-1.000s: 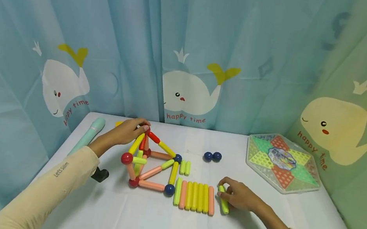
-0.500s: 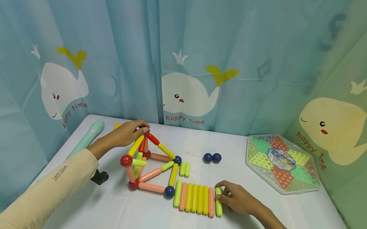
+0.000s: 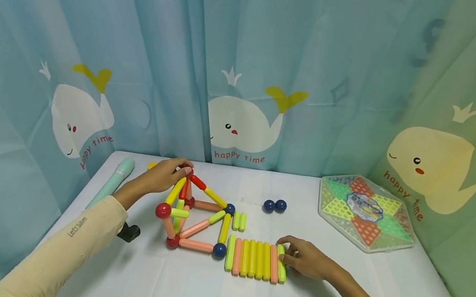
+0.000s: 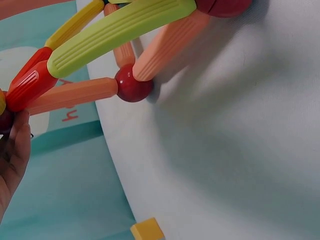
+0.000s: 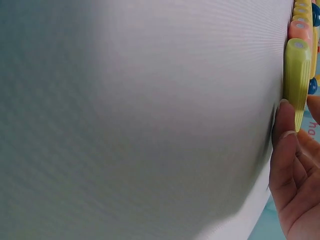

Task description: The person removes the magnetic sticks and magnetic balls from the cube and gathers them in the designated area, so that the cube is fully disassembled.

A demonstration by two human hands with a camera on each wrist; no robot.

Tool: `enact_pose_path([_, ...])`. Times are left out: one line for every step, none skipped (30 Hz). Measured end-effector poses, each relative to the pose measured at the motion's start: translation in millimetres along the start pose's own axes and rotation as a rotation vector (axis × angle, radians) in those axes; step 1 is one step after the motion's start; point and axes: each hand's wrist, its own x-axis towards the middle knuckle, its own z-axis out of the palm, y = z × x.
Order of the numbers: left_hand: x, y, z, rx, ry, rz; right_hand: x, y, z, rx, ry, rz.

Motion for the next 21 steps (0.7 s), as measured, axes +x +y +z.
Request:
enact_pose_path([-0.3, 0.3, -0.2, 0.0, 0.0, 0.001, -0.3, -0.5, 0.0, 0.004, 0.003, -0.001])
enact_pose_path([-0.4, 0.4, -0.2, -0.001, 0.001, 0.001, -0.6, -0.7, -0.2, 0.007, 0.006, -0.004])
enact_pose_path([-0.3, 0.4, -0.2, -0.004, 0.0, 0.003, -0.9, -0.8, -0.4, 0.01, 0.01, -0.007])
enact_pose_path([-0.3, 0.3, -0.2, -0.005, -0.001, 0.005, -1.3, -0.9, -0.7, 0.015, 0.014, -0.007])
enact_pose_path([-0.2, 0.2, -0.2, -0.008, -0.003, 0.004, -1.8, -0.8, -1.2, 0.02, 0.016, -0.013])
enact_pose_path([0.0, 0.2, -0.1, -0.008, -0.004, 0.001, -2.2, -0.3, -1.8, 0.024, 0.016, -0.018])
enact_pose_path([0.4, 0.2, -0.2, -0.009, -0.005, -0.003, -2.6, 0.0, -2.7, 0.025, 0.016, -0.022])
enact_pose_path([0.6, 0.2, -0.3, -0.01, -0.007, -0.007, -2.9, 0.5, -3.8, 0.026, 0.014, -0.03])
enact_pose_path([1.0, 0.2, -0.4, -0.01, -0.008, -0.011, -3.1, 1.1, -4.9, 0.025, 0.013, -0.037])
enact_pose_path([0.9, 0.4, -0.6, -0.012, -0.009, -0.016, -3.1, 1.5, -5.8, 0.022, 0.016, -0.048])
enact_pose_path([1.1, 0.3, -0.7, -0.014, -0.008, -0.019, -3.0, 1.5, -6.6, 0.015, 0.023, -0.059])
enact_pose_path([1.0, 0.3, -0.8, -0.01, -0.007, -0.014, -2.3, 1.1, -7.4, 0.007, 0.034, -0.066])
enact_pose_path([0.9, 0.4, -1.0, -0.008, -0.006, -0.01, -1.4, -0.1, -8.2, -0.002, 0.049, -0.076])
enact_pose_path([0.8, 0.5, -1.2, -0.008, -0.004, -0.006, 0.1, -1.7, -8.6, -0.016, 0.07, -0.086])
enact_pose_path([0.7, 0.5, -1.3, -0.006, -0.002, -0.002, 1.8, -4.3, -9.2, -0.03, 0.09, -0.091])
enact_pose_path([0.6, 0.6, -1.5, -0.007, 0.0, 0.002, 4.0, -7.9, -9.6, -0.043, 0.11, -0.098])
enact_pose_path([0.5, 0.6, -1.5, -0.004, 0.002, 0.005, 6.7, -12.0, -9.9, -0.055, 0.127, -0.102])
enact_pose_path([0.4, 0.7, -1.6, -0.004, 0.003, 0.006, 9.7, -17.3, -9.9, -0.065, 0.139, -0.105])
enact_pose_path([0.5, 0.6, -1.6, -0.005, 0.004, 0.003, 13.4, -22.8, -9.4, -0.078, 0.15, -0.112])
enact_pose_path([0.5, 0.4, -1.5, -0.005, 0.003, 0.002, 17.5, -29.1, -8.6, -0.093, 0.157, -0.117])
enact_pose_path([0.5, 0.2, -1.5, -0.005, 0.004, 0.0, 22.1, -36.1, -7.7, -0.103, 0.159, -0.12])
